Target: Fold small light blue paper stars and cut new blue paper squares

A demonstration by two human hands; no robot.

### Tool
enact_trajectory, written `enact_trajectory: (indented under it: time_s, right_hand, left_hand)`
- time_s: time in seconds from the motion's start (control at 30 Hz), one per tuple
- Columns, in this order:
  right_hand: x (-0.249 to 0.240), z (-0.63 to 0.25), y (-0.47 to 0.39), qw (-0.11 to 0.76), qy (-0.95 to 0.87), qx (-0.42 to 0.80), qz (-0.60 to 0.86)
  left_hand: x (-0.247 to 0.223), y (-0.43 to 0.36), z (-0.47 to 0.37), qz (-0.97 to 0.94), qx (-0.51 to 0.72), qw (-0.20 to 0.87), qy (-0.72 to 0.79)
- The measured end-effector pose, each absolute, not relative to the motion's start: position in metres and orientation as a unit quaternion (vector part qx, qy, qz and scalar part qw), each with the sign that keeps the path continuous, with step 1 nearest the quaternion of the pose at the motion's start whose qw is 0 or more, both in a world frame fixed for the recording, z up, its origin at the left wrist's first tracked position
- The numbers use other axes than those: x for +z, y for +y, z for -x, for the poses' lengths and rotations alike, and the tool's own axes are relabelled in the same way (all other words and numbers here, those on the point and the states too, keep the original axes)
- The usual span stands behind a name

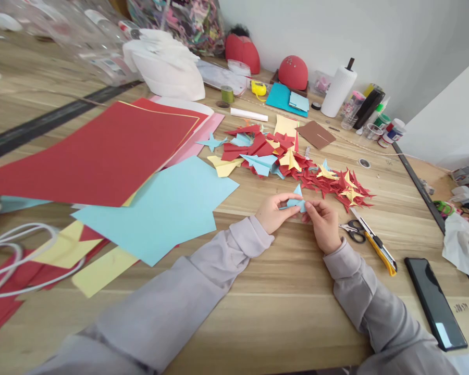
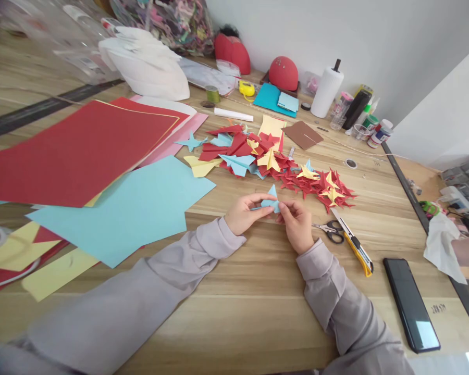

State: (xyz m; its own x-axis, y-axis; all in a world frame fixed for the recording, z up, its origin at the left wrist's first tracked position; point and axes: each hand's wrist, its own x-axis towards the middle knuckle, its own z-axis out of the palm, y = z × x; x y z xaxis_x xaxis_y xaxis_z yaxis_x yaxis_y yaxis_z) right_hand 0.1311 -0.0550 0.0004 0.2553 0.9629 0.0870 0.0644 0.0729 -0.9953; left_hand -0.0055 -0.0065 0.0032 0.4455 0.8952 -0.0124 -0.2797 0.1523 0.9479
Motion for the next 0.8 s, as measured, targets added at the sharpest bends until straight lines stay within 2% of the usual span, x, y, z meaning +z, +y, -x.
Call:
enact_trajectory:
  time_s: [0.37, 0.8]
  right_hand:
    - [0.003, -0.131, -0.057, 0.570, -0.467, 0.435, 0.517]
    - [0.003, -0.131, -0.058, 0.562, -0.468, 0.452, 0.511]
  left_hand:
    - [-0.001, -0.003, 0.005, -0.446, 0.451, 0.699, 0.332]
    - [-0.004, -0.002, 0.008, -0.495, 0.442, 0.640, 0.388]
